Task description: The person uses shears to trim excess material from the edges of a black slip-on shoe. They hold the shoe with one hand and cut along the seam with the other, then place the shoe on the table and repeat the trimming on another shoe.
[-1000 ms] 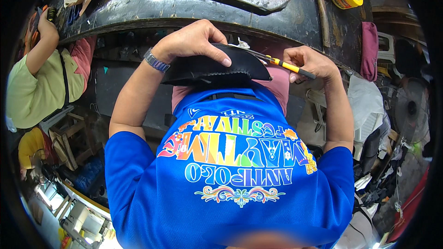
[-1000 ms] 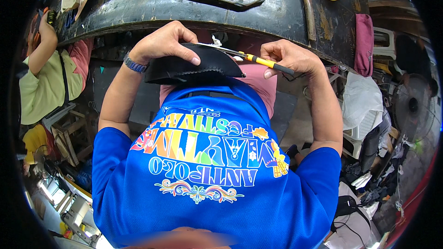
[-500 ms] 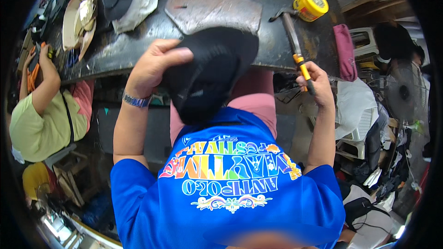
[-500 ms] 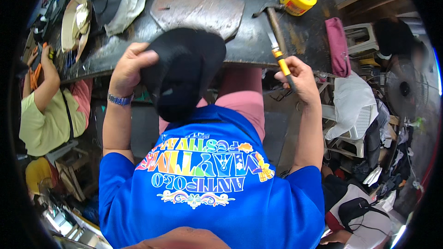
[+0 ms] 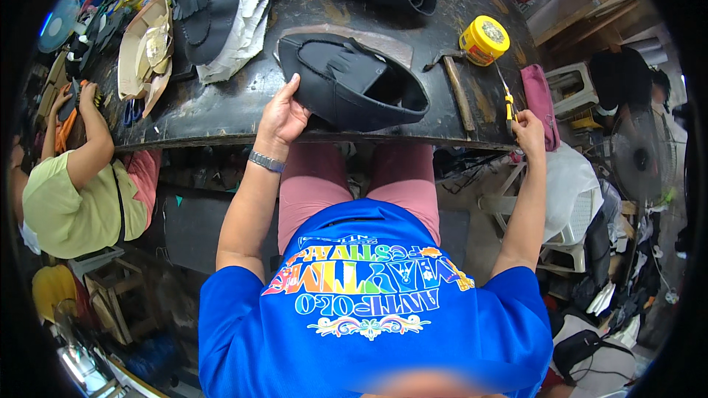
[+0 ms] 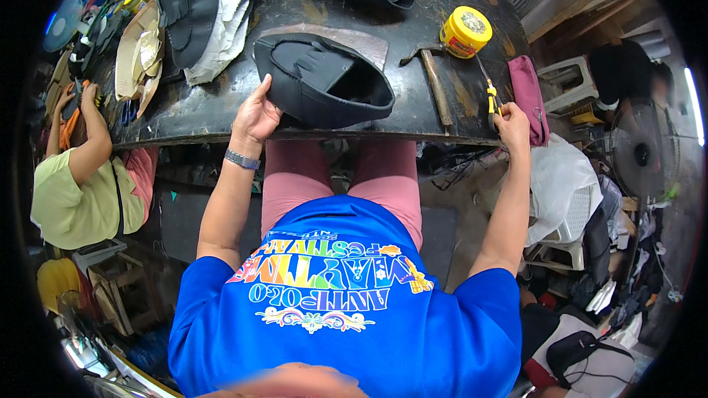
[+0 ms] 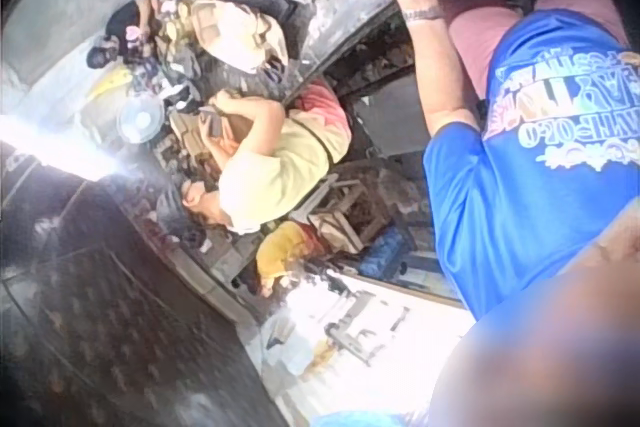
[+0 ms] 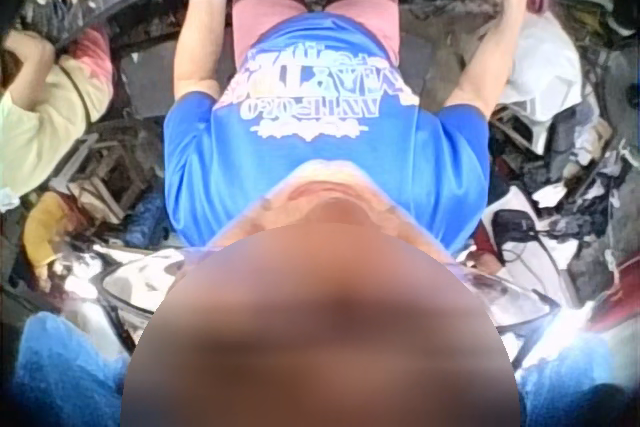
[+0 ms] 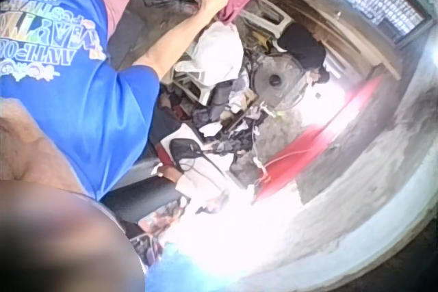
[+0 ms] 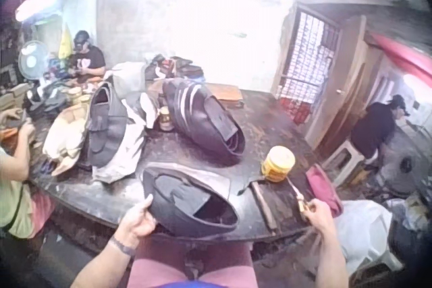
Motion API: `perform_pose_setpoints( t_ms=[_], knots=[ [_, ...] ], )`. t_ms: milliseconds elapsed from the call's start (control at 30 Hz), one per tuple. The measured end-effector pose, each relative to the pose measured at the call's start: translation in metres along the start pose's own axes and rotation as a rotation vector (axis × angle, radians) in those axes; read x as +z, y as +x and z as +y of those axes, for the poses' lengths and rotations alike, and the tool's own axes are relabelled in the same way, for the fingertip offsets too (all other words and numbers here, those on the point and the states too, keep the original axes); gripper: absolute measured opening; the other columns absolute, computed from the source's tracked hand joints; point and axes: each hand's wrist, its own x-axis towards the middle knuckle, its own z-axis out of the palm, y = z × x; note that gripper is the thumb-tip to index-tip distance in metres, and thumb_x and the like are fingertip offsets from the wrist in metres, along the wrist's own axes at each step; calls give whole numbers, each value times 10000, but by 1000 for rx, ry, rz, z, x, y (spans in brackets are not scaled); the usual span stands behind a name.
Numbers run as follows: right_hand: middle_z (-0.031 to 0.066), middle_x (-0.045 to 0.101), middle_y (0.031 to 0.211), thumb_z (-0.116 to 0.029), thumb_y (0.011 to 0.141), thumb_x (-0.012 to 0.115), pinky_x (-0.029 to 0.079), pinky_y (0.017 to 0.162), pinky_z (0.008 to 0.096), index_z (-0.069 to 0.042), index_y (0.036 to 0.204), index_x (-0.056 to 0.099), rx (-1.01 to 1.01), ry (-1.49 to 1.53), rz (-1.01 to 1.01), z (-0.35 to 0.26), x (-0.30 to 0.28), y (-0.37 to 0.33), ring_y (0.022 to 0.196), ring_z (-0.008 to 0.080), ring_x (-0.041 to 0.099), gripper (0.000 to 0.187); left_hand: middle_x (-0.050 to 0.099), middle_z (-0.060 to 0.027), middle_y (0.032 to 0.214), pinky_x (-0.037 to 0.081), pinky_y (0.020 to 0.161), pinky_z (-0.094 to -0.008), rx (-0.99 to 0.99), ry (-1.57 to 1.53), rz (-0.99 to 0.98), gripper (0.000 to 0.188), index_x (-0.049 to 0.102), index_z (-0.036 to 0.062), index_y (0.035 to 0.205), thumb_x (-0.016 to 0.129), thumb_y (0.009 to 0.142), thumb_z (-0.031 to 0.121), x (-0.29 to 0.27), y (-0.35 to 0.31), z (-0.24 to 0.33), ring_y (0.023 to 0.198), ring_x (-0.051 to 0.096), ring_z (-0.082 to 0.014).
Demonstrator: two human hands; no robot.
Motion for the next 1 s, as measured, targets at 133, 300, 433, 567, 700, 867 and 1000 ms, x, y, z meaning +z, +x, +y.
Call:
perform_pose_setpoints(
  t_ms=[133,300,433,567,700,867,1000],
  knots=[
    [37,587,665,-71,735,707,446,607,284,1,864,636,-83,76,35,6,1,-10,626,115,551,164,657,-132,1204,513,978,-393,-22,-73,12,302,565,-2,1229,495,1023,207,2,-7,3,1105,639,-251],
    [82,618,687,-39,735,706,466,639,311,-3,890,642,-98,-53,92,9,0,-18,625,171,581,171,663,-128,1196,510,985,-403,9,-83,62,299,575,4,1226,532,1003,200,13,-9,-2,1109,638,-248],
    [93,617,892,-73,739,752,471,738,329,-49,999,625,-83,-296,289,-23,0,-16,818,212,593,290,663,-119,1199,502,993,-411,-39,-136,84,315,587,18,1221,571,981,221,25,-10,-8,1107,638,-247],
    [132,599,1205,-159,778,749,407,1007,377,-31,1207,584,-435,294,101,-101,6,-45,1155,267,547,476,656,-116,1204,499,987,-419,-18,-106,138,331,588,23,1221,593,968,236,39,-13,-11,1102,636,-253],
    [161,524,1375,-184,807,736,307,1131,430,-51,1344,516,-833,224,-267,-177,38,-84,1364,353,400,595,654,-123,1190,513,965,-419,-26,-90,139,323,581,21,1222,601,963,213,56,-14,-10,1080,644,-261],
    [106,621,1235,-83,789,720,354,1087,436,-61,1105,632,-906,76,-268,-207,57,-81,1312,359,449,329,645,-129,1207,501,981,-434,-29,14,156,342,560,18,1246,574,974,225,92,-10,12,1099,637,-276],
    [118,645,1194,-63,786,728,492,926,376,-53,1028,655,-845,319,-28,-221,65,-48,1103,305,616,253,596,-112,1296,465,1021,-410,259,133,-293,448,491,32,1358,575,971,244,142,2,49,1192,578,-249]
  ],
)
